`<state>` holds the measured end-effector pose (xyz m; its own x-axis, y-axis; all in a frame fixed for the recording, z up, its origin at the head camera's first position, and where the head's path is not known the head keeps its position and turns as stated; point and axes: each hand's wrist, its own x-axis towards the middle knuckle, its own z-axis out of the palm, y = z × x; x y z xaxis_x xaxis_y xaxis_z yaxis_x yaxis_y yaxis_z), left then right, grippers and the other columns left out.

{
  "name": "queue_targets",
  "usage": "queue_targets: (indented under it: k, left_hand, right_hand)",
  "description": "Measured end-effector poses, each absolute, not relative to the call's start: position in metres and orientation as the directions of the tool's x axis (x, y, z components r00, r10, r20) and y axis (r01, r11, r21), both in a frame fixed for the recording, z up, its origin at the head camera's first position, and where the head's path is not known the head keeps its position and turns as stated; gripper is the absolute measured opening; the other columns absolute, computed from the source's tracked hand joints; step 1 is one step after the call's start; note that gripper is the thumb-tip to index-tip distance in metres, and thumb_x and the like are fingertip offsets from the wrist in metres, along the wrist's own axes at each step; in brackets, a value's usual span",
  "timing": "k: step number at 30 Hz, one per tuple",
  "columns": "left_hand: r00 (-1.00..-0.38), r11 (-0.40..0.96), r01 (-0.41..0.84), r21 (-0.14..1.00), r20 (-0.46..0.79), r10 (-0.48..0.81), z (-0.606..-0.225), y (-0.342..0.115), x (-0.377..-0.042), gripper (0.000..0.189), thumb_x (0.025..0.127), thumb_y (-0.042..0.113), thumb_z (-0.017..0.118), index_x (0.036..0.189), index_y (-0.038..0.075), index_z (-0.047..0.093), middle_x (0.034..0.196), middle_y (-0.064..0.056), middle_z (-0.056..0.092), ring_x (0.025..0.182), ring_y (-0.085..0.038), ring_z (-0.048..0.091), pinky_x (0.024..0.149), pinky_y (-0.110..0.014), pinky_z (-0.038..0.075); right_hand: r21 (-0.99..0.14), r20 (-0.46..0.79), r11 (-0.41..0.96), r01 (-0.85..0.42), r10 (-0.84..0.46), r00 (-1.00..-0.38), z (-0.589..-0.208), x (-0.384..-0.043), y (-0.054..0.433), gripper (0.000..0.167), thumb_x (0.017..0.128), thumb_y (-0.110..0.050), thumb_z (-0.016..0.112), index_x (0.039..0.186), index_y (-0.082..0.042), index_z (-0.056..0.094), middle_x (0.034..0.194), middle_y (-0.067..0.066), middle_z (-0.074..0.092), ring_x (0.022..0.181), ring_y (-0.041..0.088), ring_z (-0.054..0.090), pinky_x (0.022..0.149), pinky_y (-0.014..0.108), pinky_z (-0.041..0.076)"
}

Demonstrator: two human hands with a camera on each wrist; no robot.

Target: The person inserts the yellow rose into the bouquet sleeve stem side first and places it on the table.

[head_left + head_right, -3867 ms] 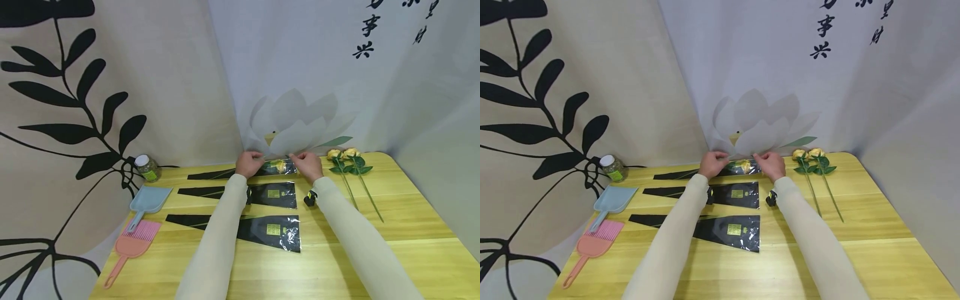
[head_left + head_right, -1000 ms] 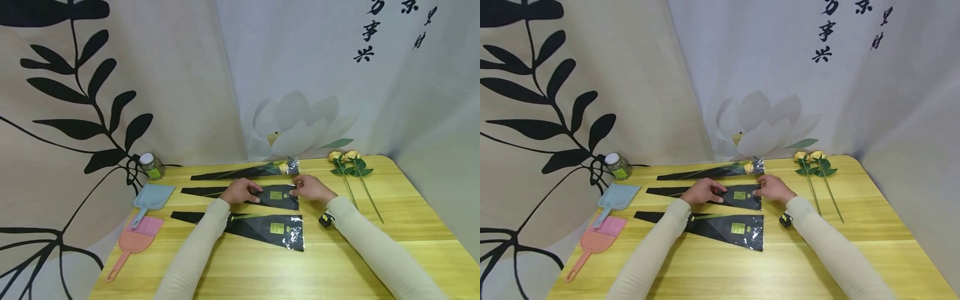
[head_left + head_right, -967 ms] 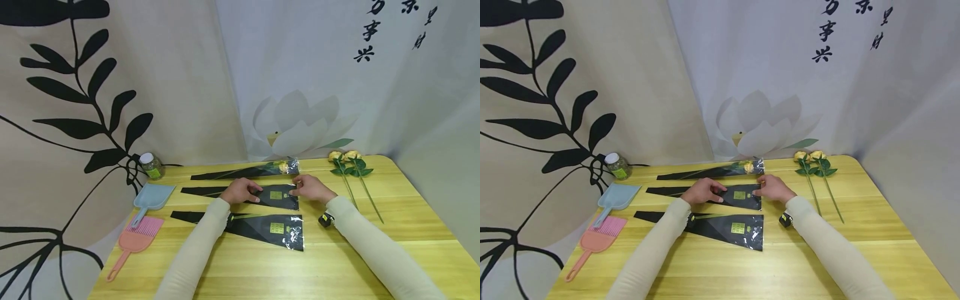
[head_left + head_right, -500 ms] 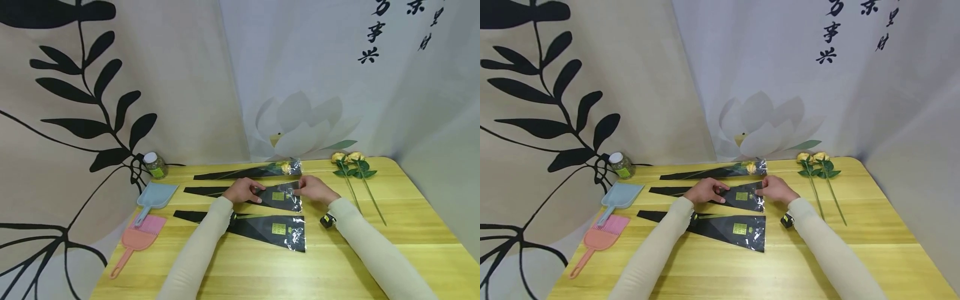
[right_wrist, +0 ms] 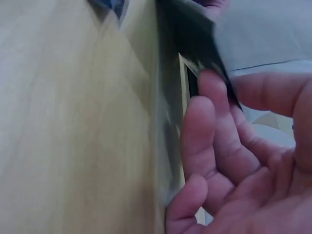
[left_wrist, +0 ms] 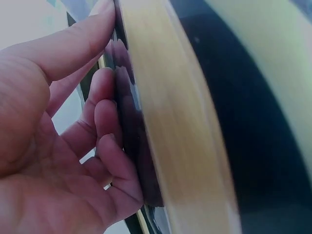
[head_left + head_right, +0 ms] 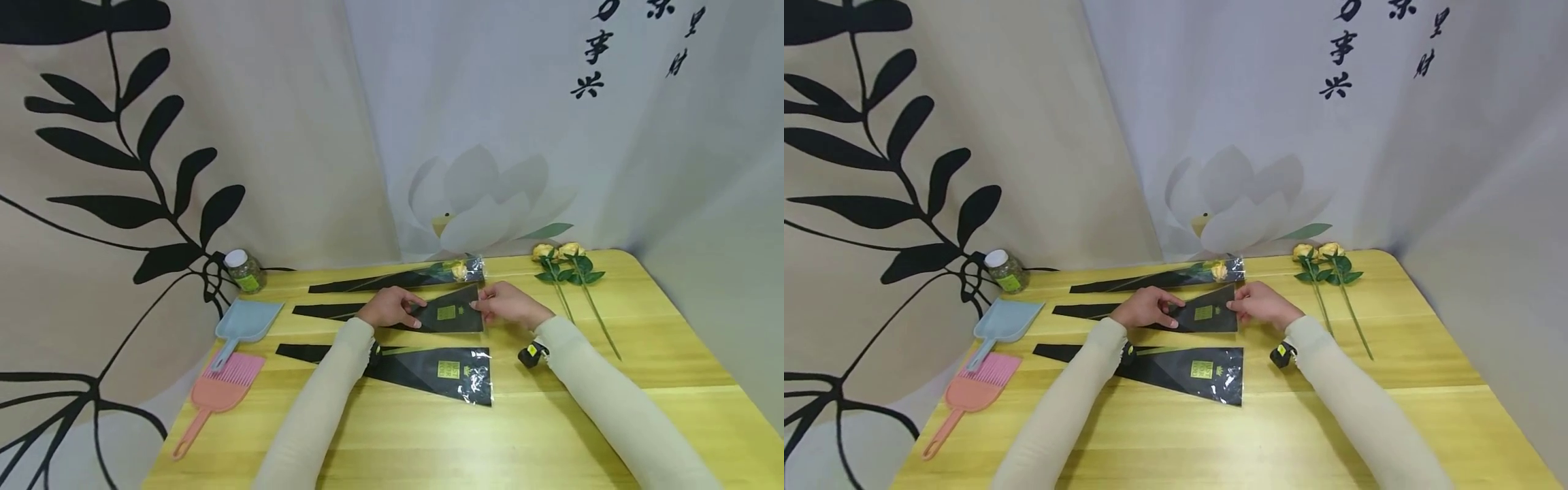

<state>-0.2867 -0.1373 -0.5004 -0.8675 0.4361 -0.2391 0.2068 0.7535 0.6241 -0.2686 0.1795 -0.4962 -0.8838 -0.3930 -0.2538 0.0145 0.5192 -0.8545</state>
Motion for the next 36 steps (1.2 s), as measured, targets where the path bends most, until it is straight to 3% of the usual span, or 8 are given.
queue_targets:
  k: [7, 17, 25, 31, 36]
  left_hand:
    - [-0.858, 0.743, 0.173, 0.647, -0.271, 0.436, -0.499, -0.138, -0.290, 0.043, 0.088, 0.029, 0.090, 0.129, 0.030, 0.078, 0.130, -0.001, 0.069, 0.111, -0.017, 0.065, 0.097, -0.042, 0.058]
    - [-0.852, 0.791, 0.250, 0.558, -0.262, 0.454, -0.491, -0.133, -0.292, 0.042, 0.088, 0.031, 0.089, 0.129, 0.029, 0.078, 0.112, 0.001, 0.072, 0.093, -0.015, 0.064, 0.081, -0.035, 0.056]
    - [-0.860, 0.816, 0.288, 0.501, -0.239, 0.450, -0.486, -0.121, -0.287, 0.034, 0.092, 0.033, 0.085, 0.124, 0.024, 0.078, 0.115, 0.001, 0.075, 0.097, -0.015, 0.069, 0.090, -0.040, 0.060]
    - [-0.868, 0.769, 0.312, 0.558, -0.161, 0.469, -0.483, -0.105, -0.285, 0.023, 0.097, 0.037, 0.079, 0.113, 0.021, 0.080, 0.111, 0.003, 0.076, 0.095, -0.014, 0.069, 0.089, -0.039, 0.060]
    - [-0.877, 0.721, 0.286, 0.632, -0.131, 0.463, -0.485, -0.090, -0.283, 0.018, 0.099, 0.036, 0.077, 0.110, 0.021, 0.079, 0.107, 0.005, 0.077, 0.092, -0.011, 0.070, 0.087, -0.037, 0.061]
  right_hand:
    - [-0.874, -0.247, 0.486, 0.016, -0.415, -0.875, -0.499, -0.267, 0.183, 0.024, 0.106, -0.021, 0.064, 0.094, -0.002, 0.071, 0.086, 0.007, 0.072, 0.077, 0.021, 0.067, 0.075, 0.033, 0.057]
    - [-0.892, -0.215, 0.452, 0.025, -0.374, -0.902, -0.502, -0.267, 0.186, 0.022, 0.107, -0.020, 0.064, 0.105, 0.000, 0.074, 0.092, 0.006, 0.072, 0.083, 0.021, 0.067, 0.078, 0.033, 0.059]
    - [-0.905, -0.232, 0.420, 0.073, -0.340, -0.911, -0.503, -0.263, 0.187, 0.023, 0.105, -0.018, 0.067, 0.115, 0.001, 0.073, 0.100, 0.009, 0.075, 0.086, 0.022, 0.070, 0.083, 0.034, 0.062]
    - [-0.913, -0.232, 0.398, 0.090, -0.324, -0.917, -0.501, -0.262, 0.188, 0.024, 0.105, -0.014, 0.065, 0.119, 0.005, 0.071, 0.103, 0.010, 0.074, 0.087, 0.021, 0.070, 0.082, 0.034, 0.062]
    - [-0.902, -0.243, 0.421, 0.097, -0.309, -0.919, -0.501, -0.262, 0.187, 0.025, 0.105, -0.016, 0.064, 0.119, 0.003, 0.071, 0.097, 0.006, 0.074, 0.085, 0.020, 0.070, 0.073, 0.031, 0.058]
